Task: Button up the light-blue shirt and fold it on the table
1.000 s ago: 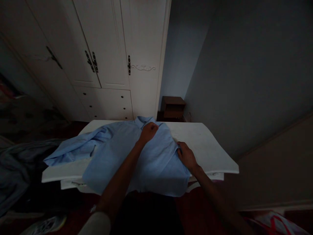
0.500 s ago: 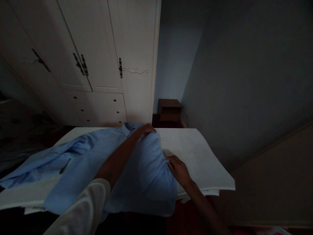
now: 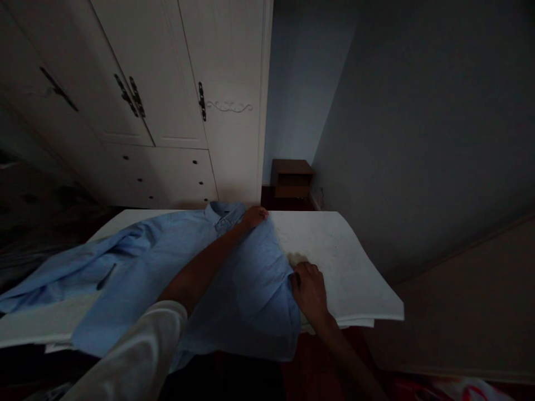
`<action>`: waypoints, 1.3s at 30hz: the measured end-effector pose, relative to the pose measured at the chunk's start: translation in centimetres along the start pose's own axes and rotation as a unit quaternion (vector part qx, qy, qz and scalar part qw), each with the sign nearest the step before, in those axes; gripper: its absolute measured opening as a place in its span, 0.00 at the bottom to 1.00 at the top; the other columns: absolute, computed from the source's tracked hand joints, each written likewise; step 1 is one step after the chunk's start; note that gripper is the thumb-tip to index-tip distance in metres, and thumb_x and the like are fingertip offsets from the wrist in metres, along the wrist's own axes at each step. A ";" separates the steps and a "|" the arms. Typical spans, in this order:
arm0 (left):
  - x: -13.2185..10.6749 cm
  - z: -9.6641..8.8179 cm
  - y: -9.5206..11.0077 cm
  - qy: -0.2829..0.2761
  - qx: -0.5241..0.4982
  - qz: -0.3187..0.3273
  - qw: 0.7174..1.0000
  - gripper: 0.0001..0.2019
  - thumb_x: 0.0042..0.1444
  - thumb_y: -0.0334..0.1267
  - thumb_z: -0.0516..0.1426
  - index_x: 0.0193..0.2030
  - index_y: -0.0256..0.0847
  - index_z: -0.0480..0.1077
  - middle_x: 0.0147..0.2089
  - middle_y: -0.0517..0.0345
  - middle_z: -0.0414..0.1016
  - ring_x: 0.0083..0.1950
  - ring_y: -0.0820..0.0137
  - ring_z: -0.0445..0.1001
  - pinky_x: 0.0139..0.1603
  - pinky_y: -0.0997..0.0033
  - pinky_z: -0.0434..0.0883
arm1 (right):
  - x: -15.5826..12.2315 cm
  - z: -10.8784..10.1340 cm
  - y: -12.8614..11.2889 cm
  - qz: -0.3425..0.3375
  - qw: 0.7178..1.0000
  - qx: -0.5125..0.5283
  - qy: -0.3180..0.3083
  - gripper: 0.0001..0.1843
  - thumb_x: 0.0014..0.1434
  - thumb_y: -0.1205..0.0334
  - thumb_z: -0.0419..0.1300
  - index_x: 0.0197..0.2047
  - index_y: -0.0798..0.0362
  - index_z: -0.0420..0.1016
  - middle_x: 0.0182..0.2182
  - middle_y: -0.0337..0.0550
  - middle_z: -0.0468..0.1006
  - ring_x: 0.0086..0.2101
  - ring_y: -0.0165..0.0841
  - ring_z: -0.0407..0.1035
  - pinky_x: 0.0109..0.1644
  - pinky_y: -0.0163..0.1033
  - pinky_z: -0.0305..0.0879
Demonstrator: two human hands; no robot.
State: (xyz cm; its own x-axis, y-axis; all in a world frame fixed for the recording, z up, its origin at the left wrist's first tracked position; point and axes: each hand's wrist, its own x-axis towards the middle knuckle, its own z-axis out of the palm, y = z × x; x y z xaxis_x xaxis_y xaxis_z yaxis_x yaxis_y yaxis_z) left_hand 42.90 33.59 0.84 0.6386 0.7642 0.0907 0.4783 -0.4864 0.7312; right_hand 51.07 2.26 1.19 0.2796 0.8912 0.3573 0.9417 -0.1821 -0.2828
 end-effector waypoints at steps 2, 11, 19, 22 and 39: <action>-0.1 0.1 0.3 0.008 0.017 0.010 1.000 0.10 0.53 0.35 0.58 0.40 0.36 0.77 0.41 0.51 0.80 0.45 0.64 0.76 0.50 0.66 0.70 | 0.0 0.0 -0.1 0.001 1.000 0.001 0.003 0.06 0.59 0.69 0.53 0.35 0.52 0.70 0.35 0.51 0.73 0.40 0.44 0.66 0.43 0.49 0.65; 0.0 -2.2 1.7 -0.098 0.073 0.110 0.986 0.13 0.52 0.32 0.59 0.45 0.38 0.77 0.45 0.51 0.79 0.46 0.67 0.75 0.50 0.71 0.68 | 1.2 -0.2 1.4 -0.220 0.972 0.084 -0.006 0.17 0.63 0.72 0.53 0.53 0.52 0.74 0.50 0.53 0.73 0.51 0.42 0.68 0.54 0.50 0.69; 1.0 -1.8 1.9 -0.115 0.163 0.136 0.970 0.09 0.51 0.31 0.58 0.37 0.41 0.79 0.44 0.54 0.80 0.50 0.65 0.74 0.56 0.69 0.66 | 1.0 0.9 1.9 -0.163 0.984 0.068 0.004 0.10 0.63 0.71 0.55 0.42 0.54 0.76 0.39 0.49 0.77 0.41 0.38 0.72 0.46 0.43 0.74; 1.3 -1.3 1.9 -0.097 0.192 0.117 0.970 0.10 0.53 0.33 0.56 0.37 0.41 0.79 0.42 0.55 0.80 0.49 0.65 0.74 0.55 0.68 0.66 | 0.3 0.9 1.7 -0.147 0.988 0.040 0.027 0.10 0.63 0.72 0.54 0.40 0.54 0.76 0.39 0.49 0.77 0.40 0.38 0.72 0.44 0.42 0.74; -4.5 -4.1 2.0 0.021 0.142 0.042 0.989 0.18 0.63 0.44 0.52 0.51 0.34 0.73 0.54 0.44 0.75 0.58 0.61 0.71 0.61 0.64 0.65 | -0.5 -0.2 2.6 -0.122 0.987 0.105 0.027 0.16 0.59 0.72 0.52 0.45 0.55 0.78 0.42 0.51 0.79 0.44 0.40 0.72 0.51 0.48 0.70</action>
State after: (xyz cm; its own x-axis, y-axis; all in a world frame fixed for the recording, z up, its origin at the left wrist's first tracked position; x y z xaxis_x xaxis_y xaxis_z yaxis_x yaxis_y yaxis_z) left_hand 38.50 30.91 4.62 0.6613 0.7294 0.1751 0.5776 -0.6440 0.5016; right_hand 53.38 1.27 0.50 0.0632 0.8737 0.4824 0.9245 0.1308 -0.3579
